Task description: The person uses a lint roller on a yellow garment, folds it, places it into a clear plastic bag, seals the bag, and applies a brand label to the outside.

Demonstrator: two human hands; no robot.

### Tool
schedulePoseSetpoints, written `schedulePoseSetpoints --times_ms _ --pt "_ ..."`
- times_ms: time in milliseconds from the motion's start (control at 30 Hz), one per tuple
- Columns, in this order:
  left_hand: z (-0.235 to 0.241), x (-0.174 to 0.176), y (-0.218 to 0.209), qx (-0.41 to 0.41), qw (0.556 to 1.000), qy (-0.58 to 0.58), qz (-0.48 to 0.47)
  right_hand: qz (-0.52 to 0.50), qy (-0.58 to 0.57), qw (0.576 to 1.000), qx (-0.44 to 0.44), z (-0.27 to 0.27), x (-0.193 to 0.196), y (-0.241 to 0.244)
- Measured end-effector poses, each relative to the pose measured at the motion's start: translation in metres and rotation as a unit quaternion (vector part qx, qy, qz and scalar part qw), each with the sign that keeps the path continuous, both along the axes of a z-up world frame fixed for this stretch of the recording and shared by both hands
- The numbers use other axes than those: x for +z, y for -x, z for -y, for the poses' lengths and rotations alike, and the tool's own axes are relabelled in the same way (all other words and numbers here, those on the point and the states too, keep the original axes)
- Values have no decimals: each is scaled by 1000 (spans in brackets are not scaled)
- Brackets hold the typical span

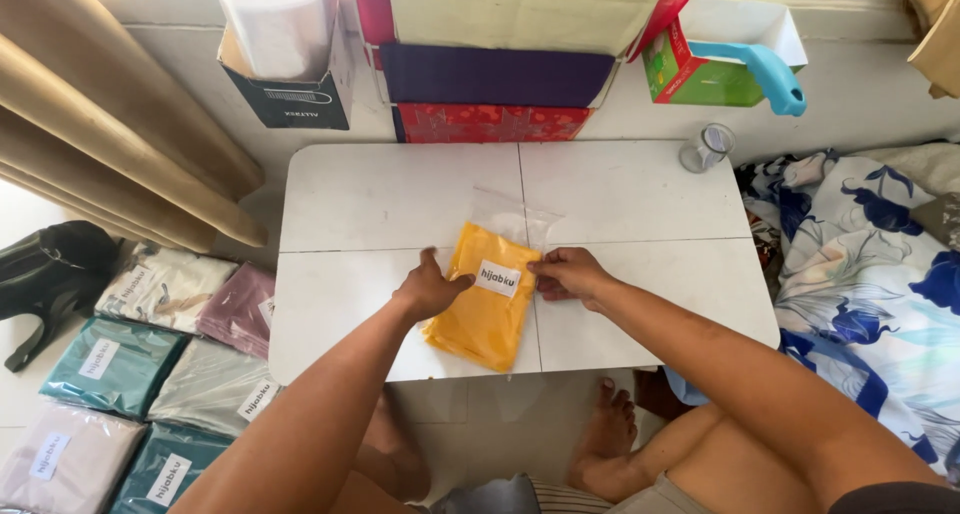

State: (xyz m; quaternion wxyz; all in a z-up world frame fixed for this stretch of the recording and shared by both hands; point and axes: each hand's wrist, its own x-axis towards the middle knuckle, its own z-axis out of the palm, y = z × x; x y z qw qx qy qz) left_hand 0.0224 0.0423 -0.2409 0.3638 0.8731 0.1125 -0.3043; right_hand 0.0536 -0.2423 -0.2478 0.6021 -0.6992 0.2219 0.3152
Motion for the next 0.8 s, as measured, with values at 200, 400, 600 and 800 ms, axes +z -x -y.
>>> schedulePoseSetpoints --times_ms 200,400,600,800 --pt "0 9 1 30 998 42 20 85 -156 984 -31 2 0 -3" --pt "3 73 -7 85 960 266 25 132 -152 979 42 1 80 -10" --pt "12 121 6 60 947 306 80 201 -121 971 41 11 121 -2" --pt "21 140 16 18 903 361 234 267 -79 958 69 26 168 17"
